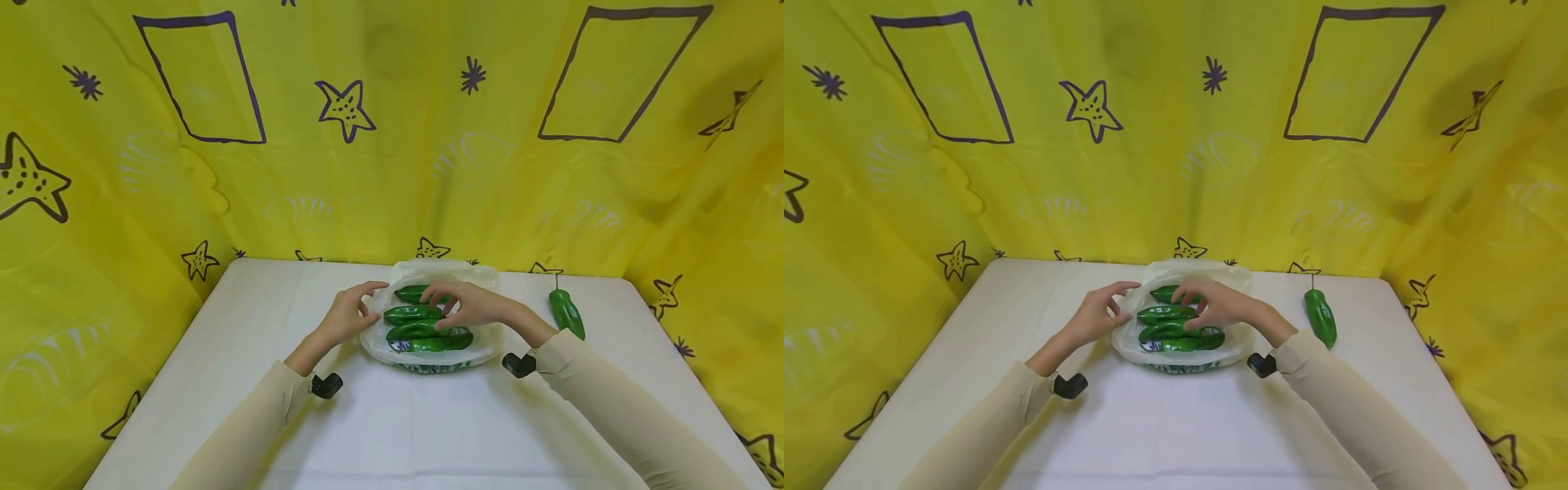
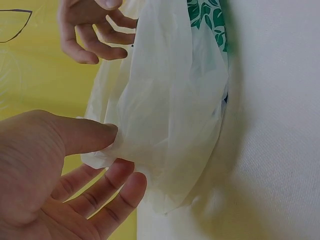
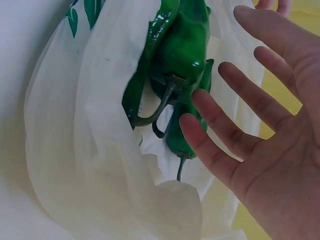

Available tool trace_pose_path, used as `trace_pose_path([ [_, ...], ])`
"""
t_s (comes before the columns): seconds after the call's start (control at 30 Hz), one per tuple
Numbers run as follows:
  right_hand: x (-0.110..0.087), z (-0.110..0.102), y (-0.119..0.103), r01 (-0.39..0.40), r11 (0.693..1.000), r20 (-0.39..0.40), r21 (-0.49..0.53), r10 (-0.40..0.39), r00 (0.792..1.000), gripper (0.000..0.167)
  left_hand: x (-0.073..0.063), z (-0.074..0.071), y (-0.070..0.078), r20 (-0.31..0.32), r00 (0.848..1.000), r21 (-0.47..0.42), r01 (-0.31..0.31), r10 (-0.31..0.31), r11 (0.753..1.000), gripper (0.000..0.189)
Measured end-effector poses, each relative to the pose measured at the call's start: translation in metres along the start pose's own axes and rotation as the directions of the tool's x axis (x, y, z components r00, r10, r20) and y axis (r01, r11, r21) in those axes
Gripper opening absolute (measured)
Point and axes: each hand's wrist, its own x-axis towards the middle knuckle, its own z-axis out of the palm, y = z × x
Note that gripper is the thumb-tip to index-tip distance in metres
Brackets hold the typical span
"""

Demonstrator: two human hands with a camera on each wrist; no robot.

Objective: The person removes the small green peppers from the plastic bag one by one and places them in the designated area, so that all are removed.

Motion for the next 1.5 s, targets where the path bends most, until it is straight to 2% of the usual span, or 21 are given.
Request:
trace_pose_path([
  [0.4,0.003,0.007,0.002,0.002,0.999,0.076,-0.054,0.002,0.997,0.043,0.002,-0.001,0.001,0.005,1.0,-0.001,0.021,-0.021,1.0,0.06],
  [0.87,0.009,0.012,0.002,-0.055,0.993,0.094,-0.102,0.065,0.993,0.038,0.002,-0.001,0.001,0.006,1.0,0.009,0.015,-0.015,1.0,0.06],
  [1.13,0.011,0.012,0.004,-0.054,0.996,0.093,-0.072,0.061,0.994,0.036,0.002,-0.001,0.0,0.011,0.999,0.012,0.032,-0.032,0.999,0.061],
  [1.5,0.012,0.013,0.005,-0.044,0.995,0.082,-0.087,0.051,0.995,0.035,0.001,0.0,0.0,0.017,0.999,0.006,0.051,-0.051,0.999,0.061],
])
